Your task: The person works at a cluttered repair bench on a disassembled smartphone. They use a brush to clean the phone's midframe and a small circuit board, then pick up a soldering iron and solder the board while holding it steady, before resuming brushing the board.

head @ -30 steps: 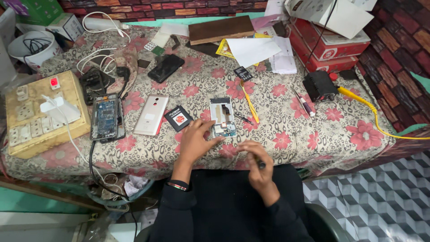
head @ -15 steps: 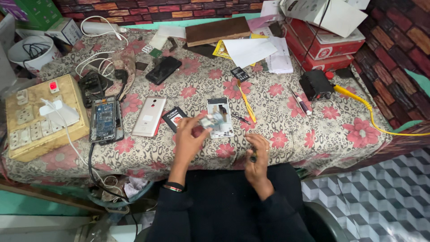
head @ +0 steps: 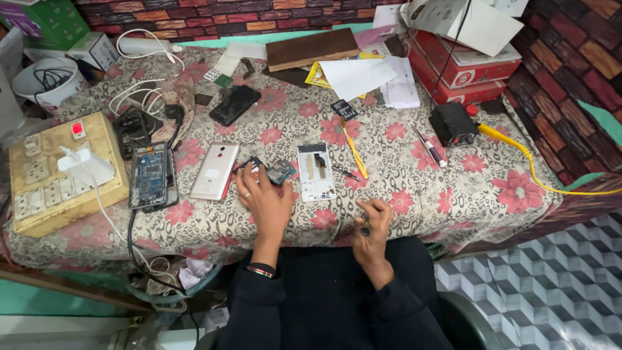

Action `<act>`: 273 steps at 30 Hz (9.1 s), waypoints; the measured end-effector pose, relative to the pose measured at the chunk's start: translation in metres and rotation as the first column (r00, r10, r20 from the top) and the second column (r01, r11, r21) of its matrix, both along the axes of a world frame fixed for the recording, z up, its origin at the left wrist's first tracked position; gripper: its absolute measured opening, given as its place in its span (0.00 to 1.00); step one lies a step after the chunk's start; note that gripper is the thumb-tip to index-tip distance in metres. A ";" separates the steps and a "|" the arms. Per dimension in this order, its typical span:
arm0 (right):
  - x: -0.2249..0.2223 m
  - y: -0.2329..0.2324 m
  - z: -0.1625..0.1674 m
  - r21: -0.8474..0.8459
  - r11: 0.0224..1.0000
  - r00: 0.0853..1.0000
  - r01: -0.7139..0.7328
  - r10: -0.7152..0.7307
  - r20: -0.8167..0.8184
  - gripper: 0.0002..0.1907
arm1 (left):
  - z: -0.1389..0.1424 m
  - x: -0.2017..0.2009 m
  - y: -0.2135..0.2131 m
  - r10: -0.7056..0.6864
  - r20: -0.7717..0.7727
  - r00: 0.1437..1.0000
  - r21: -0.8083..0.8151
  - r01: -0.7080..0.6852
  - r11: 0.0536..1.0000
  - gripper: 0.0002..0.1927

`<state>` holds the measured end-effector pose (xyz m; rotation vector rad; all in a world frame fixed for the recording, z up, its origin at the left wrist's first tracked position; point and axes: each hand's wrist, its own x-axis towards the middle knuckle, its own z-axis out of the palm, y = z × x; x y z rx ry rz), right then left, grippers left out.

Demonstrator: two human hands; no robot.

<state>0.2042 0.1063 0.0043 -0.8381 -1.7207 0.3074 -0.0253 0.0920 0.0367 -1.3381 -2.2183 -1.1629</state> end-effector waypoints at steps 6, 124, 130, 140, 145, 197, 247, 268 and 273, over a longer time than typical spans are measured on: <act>0.004 0.009 0.001 -0.091 0.994 0.976 -0.058 0.037 -0.216 0.19 | 0.013 0.004 -0.008 -0.246 -0.107 0.963 -0.077 0.239 0.968 0.35; 0.043 0.073 0.114 -0.499 0.865 0.677 -0.055 0.400 0.618 0.14 | 0.015 -0.005 -0.014 -0.508 0.006 0.862 -0.127 0.504 0.854 0.25; 0.055 0.082 0.117 -0.574 0.797 0.717 -0.187 0.510 0.475 0.12 | 0.016 -0.005 -0.013 -0.506 -0.017 0.862 -0.110 0.502 0.858 0.25; 0.051 0.080 0.112 -0.539 0.835 0.721 -0.110 0.441 0.535 0.13 | 0.018 -0.005 -0.014 -0.511 0.012 0.859 -0.125 0.508 0.852 0.25; 0.050 0.079 0.110 -0.463 0.879 0.759 -0.115 0.379 0.530 0.13 | 0.018 -0.005 -0.013 -0.511 0.026 0.859 -0.133 0.509 0.850 0.25; 0.010 0.040 0.095 -0.458 0.864 0.734 -0.207 0.447 0.511 0.16 | 0.023 -0.003 -0.011 -0.470 0.084 0.878 -0.230 0.477 0.849 0.45; 0.030 0.041 0.101 -0.524 0.814 0.713 -0.248 0.520 0.470 0.16 | 0.006 -0.010 -0.009 -0.523 0.137 0.841 -0.001 0.528 0.849 0.20; 0.047 0.055 0.116 -0.608 0.774 0.680 -0.179 0.544 0.492 0.18 | 0.010 -0.008 -0.011 -0.499 0.075 0.863 -0.040 0.503 0.863 0.22; 0.041 0.049 0.112 -0.595 0.791 0.743 -0.144 0.483 0.463 0.17 | 0.010 -0.008 -0.012 -0.514 0.049 0.857 -0.037 0.515 0.856 0.22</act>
